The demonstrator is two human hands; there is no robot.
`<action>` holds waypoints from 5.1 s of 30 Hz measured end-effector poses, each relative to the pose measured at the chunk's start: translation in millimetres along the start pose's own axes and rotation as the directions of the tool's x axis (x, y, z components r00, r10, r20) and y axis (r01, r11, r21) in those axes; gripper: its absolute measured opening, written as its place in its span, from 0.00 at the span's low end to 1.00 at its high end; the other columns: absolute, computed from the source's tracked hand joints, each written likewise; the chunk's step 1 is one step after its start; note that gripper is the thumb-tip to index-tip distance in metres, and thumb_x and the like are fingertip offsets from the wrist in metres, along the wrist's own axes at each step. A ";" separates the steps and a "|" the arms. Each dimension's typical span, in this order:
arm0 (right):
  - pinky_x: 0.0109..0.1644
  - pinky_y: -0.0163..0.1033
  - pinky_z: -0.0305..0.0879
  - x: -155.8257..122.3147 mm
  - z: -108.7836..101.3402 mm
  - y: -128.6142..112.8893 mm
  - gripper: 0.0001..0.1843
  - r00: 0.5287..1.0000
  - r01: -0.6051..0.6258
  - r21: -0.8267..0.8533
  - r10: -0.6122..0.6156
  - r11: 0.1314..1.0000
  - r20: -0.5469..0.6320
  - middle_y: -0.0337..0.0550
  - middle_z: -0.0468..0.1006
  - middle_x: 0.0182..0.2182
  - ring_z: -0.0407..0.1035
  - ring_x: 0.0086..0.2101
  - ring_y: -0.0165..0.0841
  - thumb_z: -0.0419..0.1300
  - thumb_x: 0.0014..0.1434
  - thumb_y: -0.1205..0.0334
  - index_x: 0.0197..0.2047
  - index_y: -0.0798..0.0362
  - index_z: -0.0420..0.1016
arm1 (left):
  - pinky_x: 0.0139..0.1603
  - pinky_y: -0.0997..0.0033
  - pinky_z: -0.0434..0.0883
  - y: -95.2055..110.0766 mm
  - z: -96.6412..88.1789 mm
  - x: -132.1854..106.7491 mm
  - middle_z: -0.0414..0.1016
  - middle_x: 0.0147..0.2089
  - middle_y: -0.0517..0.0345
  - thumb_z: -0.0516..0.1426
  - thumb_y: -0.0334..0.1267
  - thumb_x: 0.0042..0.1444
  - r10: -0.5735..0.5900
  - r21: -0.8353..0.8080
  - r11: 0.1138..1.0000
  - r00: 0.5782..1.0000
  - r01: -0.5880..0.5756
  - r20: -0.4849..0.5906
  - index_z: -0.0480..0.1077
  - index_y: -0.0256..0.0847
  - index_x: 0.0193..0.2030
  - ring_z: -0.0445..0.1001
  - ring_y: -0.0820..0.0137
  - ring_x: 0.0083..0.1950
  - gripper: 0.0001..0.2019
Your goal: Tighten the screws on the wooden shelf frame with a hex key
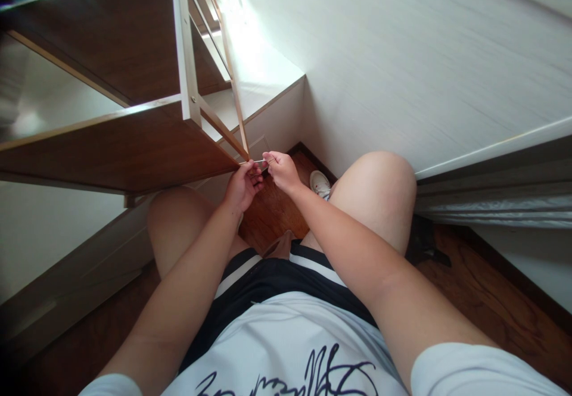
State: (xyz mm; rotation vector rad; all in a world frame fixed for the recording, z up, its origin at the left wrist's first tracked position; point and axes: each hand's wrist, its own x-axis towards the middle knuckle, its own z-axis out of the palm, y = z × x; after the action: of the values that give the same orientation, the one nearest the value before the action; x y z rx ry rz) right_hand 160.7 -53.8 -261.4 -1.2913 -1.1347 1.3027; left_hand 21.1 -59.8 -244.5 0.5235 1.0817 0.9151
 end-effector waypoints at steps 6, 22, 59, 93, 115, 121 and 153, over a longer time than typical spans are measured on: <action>0.22 0.35 0.52 -1.7 0.2 -2.1 0.35 0.996 0.076 -0.033 -0.077 0.997 -0.036 0.33 0.63 0.16 0.55 0.18 0.27 0.52 0.56 0.24 0.28 0.52 0.69 | 0.26 0.77 0.64 1.4 1.5 -2.1 0.73 0.31 0.63 0.63 0.47 0.53 0.000 -0.001 1.000 1.000 0.000 0.001 0.73 0.41 0.36 0.70 0.78 0.26 0.12; 0.27 0.35 0.53 -3.6 -0.7 -1.5 0.35 0.990 0.097 -0.160 -0.112 0.982 -0.084 0.36 0.64 0.20 0.58 0.23 0.29 0.49 0.59 0.26 0.27 0.51 0.67 | 0.26 0.77 0.64 0.5 0.9 -0.9 0.73 0.31 0.63 0.64 0.48 0.52 -0.002 0.002 1.000 1.000 0.002 -0.006 0.72 0.41 0.35 0.70 0.78 0.26 0.13; 0.28 0.34 0.51 -2.6 0.8 0.9 0.33 0.990 0.112 -0.124 -0.121 0.986 -0.074 0.35 0.64 0.19 0.57 0.23 0.28 0.51 0.62 0.29 0.26 0.53 0.69 | 0.27 0.76 0.63 0.8 0.8 -1.4 0.73 0.31 0.63 0.63 0.48 0.52 -0.005 -0.010 1.000 1.000 0.005 -0.002 0.72 0.41 0.36 0.69 0.77 0.26 0.13; 0.25 0.35 0.52 -2.2 9.2 0.5 0.29 0.999 -0.042 -0.096 0.041 0.995 -0.009 0.34 0.62 0.15 0.56 0.18 0.27 0.49 0.63 0.36 0.21 0.50 0.61 | 0.26 0.73 0.64 4.2 -0.5 -7.3 0.72 0.29 0.61 0.58 0.47 0.50 -0.006 -0.100 0.995 1.000 0.006 0.000 0.72 0.39 0.36 0.69 0.74 0.26 0.13; 0.33 0.35 0.51 -0.6 2.9 -4.9 0.24 0.993 0.091 -0.338 -0.112 0.937 -0.042 0.36 0.69 0.22 0.61 0.25 0.30 0.49 0.68 0.45 0.26 0.51 0.65 | 0.27 0.74 0.64 5.8 0.2 -8.3 0.73 0.30 0.60 0.57 0.45 0.51 -0.016 -0.101 0.995 1.000 0.014 -0.016 0.71 0.41 0.37 0.69 0.73 0.26 0.11; 0.33 0.35 0.52 0.1 2.6 -4.1 0.25 0.992 0.103 -0.336 -0.121 0.936 -0.035 0.35 0.69 0.21 0.62 0.25 0.30 0.50 0.68 0.43 0.26 0.51 0.67 | 0.27 0.74 0.64 5.3 0.8 -8.3 0.73 0.29 0.61 0.57 0.45 0.52 -0.012 -0.103 0.995 1.000 0.010 -0.015 0.71 0.40 0.36 0.69 0.74 0.26 0.11; 0.35 0.35 0.56 -1.3 -1.0 3.5 0.32 0.978 0.200 -0.296 -0.210 0.934 -0.003 0.38 0.71 0.25 0.64 0.28 0.32 0.47 0.64 0.31 0.34 0.52 0.75 | 0.28 0.73 0.64 -0.3 -1.4 -5.2 0.73 0.29 0.59 0.56 0.48 0.54 -0.003 -0.067 0.998 1.000 0.002 -0.011 0.72 0.39 0.35 0.69 0.74 0.26 0.13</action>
State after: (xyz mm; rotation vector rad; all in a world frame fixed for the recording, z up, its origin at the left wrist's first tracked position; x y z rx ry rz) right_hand 161.6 -55.5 -264.8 -1.3598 -1.4389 0.9790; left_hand 19.0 -64.4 -242.6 0.4620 1.0575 0.9500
